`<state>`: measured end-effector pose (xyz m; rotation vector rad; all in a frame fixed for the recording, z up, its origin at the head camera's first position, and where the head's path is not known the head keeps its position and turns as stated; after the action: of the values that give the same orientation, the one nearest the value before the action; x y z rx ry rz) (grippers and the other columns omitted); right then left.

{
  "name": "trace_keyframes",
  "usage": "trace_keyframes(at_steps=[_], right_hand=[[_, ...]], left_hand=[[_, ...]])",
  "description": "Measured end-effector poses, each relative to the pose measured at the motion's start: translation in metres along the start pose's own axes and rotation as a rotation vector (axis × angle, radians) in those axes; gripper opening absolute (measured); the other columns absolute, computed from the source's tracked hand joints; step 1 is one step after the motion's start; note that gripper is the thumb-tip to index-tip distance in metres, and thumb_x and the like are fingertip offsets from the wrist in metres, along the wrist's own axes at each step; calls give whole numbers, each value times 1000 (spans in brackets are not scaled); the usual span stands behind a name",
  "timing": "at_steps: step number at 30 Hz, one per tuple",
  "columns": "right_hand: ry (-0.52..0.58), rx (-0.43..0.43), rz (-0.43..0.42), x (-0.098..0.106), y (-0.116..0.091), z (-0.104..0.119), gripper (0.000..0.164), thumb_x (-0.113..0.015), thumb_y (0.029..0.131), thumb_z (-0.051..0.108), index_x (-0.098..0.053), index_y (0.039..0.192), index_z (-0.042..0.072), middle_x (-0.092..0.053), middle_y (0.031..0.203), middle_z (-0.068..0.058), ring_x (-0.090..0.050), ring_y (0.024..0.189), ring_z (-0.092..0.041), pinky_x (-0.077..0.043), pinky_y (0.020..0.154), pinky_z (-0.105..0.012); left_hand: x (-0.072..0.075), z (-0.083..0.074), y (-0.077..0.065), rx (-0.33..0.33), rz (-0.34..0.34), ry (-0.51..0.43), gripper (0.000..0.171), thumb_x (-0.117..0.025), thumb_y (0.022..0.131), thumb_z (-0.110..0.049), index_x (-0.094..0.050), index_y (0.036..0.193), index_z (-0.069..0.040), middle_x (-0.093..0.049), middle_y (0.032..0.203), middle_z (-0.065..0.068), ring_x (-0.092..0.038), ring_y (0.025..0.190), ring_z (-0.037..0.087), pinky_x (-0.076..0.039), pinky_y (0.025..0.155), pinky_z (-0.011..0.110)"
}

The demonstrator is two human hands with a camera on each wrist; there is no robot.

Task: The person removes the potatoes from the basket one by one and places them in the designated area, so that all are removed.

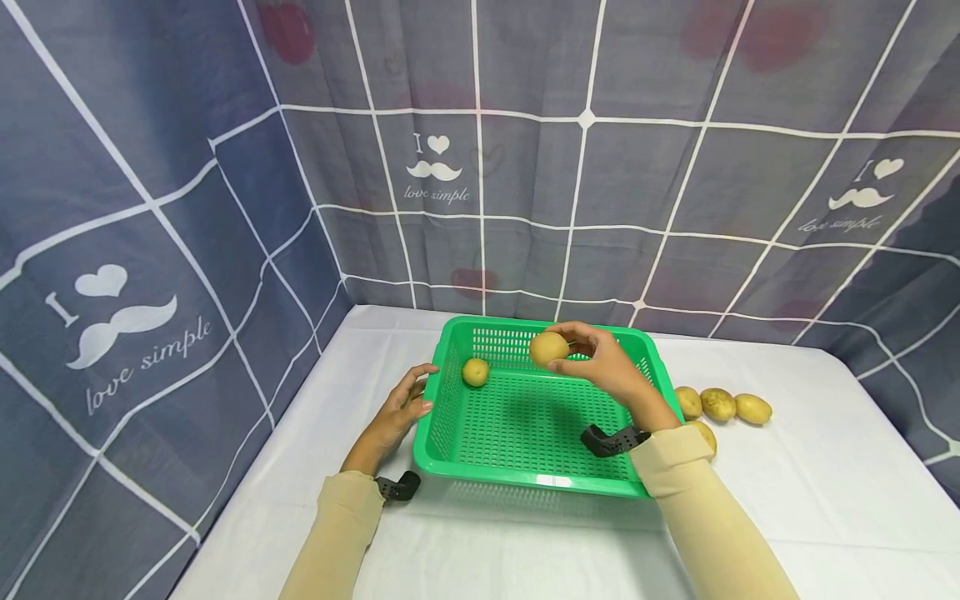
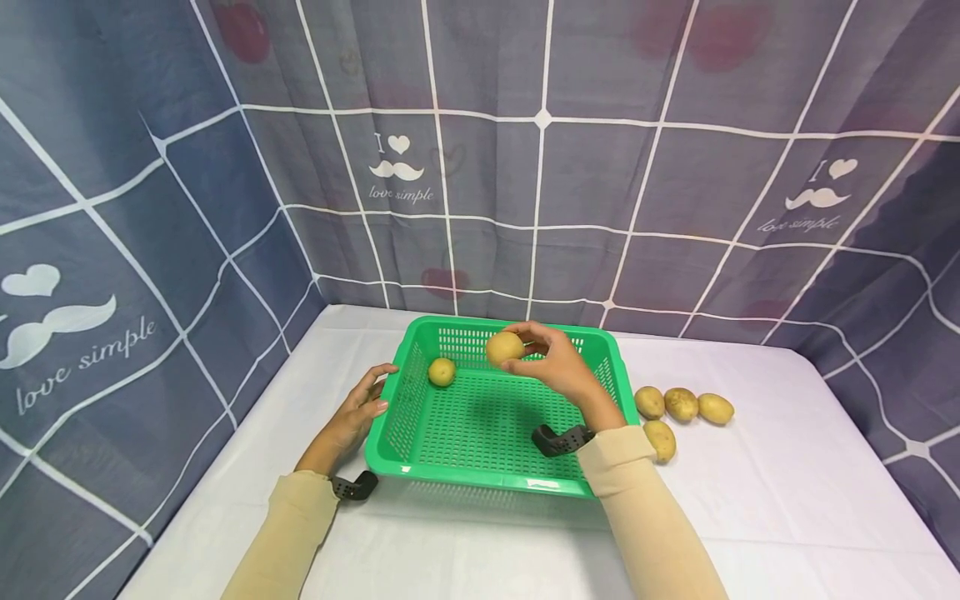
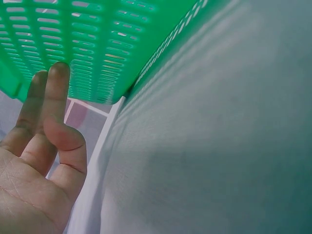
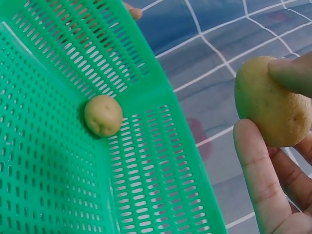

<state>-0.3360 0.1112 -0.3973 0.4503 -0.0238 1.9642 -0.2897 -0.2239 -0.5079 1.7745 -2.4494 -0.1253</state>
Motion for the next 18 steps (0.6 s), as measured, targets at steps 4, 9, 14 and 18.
trace_keyframes(at_steps=[4, 9, 14, 18], right_hand=[[7, 19, -27, 8, -6, 4, 53, -80, 90, -1, -62, 140, -8, -69, 122, -7, -66, 104, -16, -55, 88, -28], [6, 28, -55, 19, -12, 8, 53, -78, 91, -2, -61, 141, -8, -69, 120, 1, -66, 104, -15, -55, 88, -27], [7, 9, -71, 27, -18, 10, 53, -78, 91, -2, -61, 141, -9, -69, 117, 4, -66, 103, -15, -55, 88, -26], [11, -11, -79, 33, -24, 12, 54, -77, 92, -1, -59, 142, -9, -70, 117, 6, -66, 102, -15, -55, 88, -26]], left_hand=[[0, 1, 1, -13, 2, -1, 75, -59, 94, -27, -32, 159, 0, -33, 162, 39, -41, 146, 50, -37, 116, 60], [0, 1, 2, -38, 15, -12, 74, -60, 95, -25, -31, 158, 1, -39, 156, 38, -55, 132, 33, -44, 110, 47], [0, 0, 1, -61, 19, -27, 71, -59, 96, -23, -33, 157, 1, -41, 154, 37, -57, 128, 24, -46, 107, 38], [0, -1, 0, -46, 8, -18, 68, -59, 95, -24, -36, 156, -3, -40, 155, 37, -55, 131, 30, -45, 109, 44]])
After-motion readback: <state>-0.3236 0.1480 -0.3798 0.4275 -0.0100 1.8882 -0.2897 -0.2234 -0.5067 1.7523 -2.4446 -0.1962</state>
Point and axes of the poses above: each hand's wrist, its own y-axis towards the middle knuckle, its own x-axis out of the back of the hand, z = x × y, the point moved 4 cm from there along y, towards the middle knuckle
